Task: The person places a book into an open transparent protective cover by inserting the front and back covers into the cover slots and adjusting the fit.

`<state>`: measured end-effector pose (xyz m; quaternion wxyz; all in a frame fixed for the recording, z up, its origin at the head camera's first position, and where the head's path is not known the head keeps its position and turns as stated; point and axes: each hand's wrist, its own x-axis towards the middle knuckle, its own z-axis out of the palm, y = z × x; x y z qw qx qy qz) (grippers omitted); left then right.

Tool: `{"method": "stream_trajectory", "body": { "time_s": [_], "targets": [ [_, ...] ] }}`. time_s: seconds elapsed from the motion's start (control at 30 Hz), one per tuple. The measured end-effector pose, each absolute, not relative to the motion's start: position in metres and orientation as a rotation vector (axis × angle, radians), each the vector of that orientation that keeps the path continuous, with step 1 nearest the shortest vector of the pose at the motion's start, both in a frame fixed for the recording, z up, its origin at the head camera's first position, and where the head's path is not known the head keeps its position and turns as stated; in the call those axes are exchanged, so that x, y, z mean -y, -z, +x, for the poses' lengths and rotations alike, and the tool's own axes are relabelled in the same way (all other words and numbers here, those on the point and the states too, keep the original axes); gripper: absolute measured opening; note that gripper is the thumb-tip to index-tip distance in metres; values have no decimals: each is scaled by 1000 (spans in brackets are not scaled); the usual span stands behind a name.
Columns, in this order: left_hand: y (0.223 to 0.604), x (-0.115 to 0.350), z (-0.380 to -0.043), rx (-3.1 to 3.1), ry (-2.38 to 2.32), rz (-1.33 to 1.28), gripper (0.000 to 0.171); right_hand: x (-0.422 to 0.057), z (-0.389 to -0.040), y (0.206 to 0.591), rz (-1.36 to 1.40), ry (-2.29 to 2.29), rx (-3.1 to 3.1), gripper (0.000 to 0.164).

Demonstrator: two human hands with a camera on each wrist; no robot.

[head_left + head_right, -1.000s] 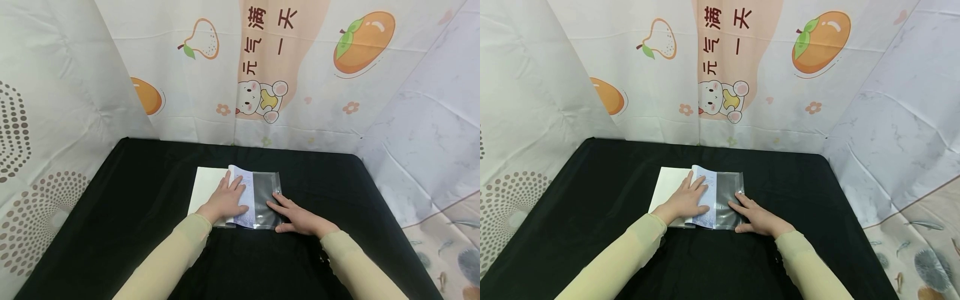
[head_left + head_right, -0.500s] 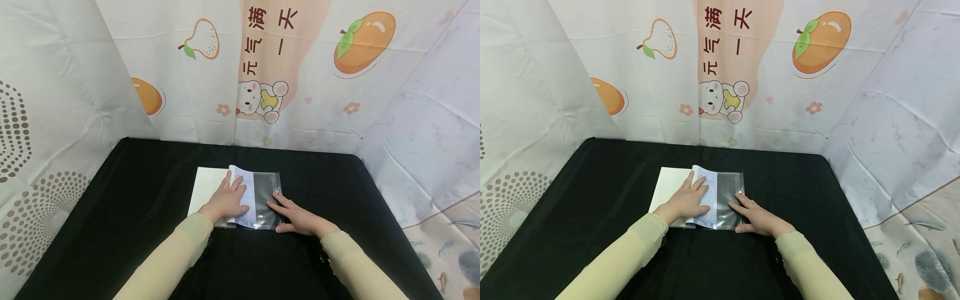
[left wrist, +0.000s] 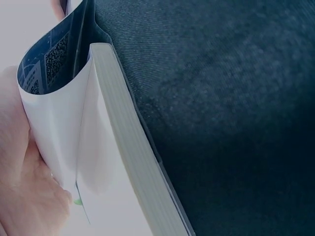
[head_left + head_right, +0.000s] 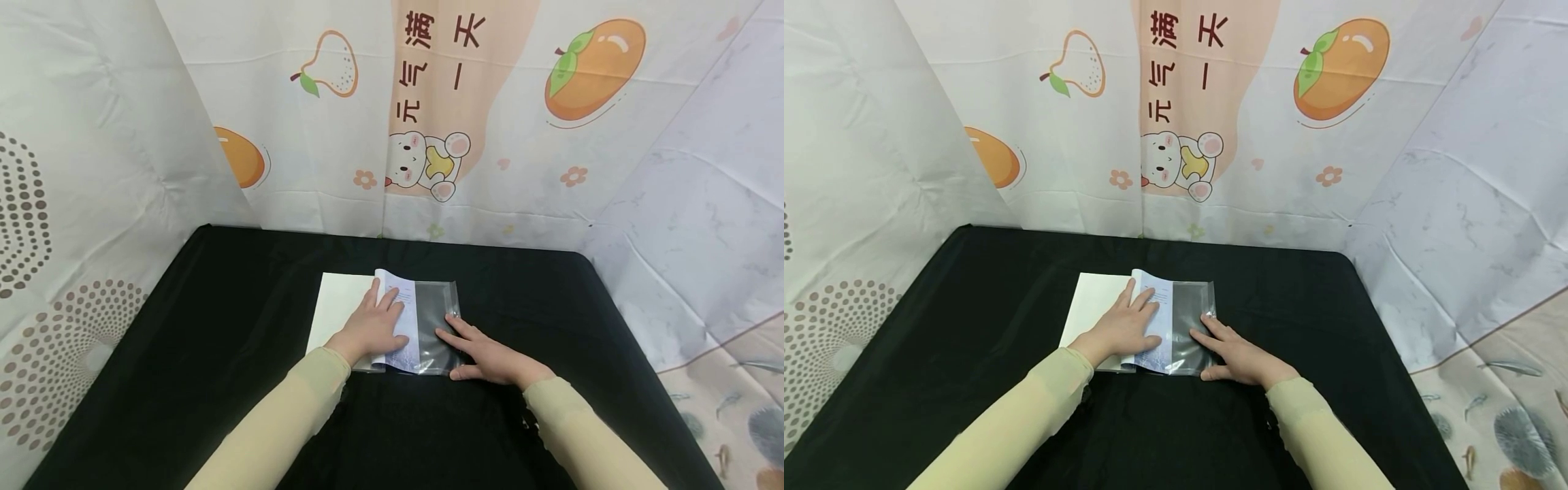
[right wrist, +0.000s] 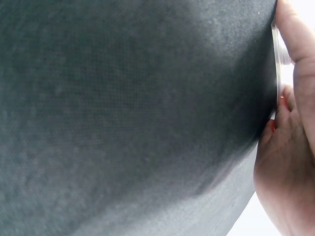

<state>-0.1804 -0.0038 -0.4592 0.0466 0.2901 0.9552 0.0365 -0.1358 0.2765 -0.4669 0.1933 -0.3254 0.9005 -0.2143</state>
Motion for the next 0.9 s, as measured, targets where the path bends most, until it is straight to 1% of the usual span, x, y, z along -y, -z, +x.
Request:
{"method": "stream_trajectory", "body": {
  "time_s": [0.37, 0.9],
  "targets": [
    [453, 1, -179, -2916, -80, 913, 70, -276, -136, 465, -888, 590, -2525, 78],
    [460, -3, -181, -2911, -55, 885, 72, -276, -136, 466, -927, 602, -2529, 77]
  ]
}}
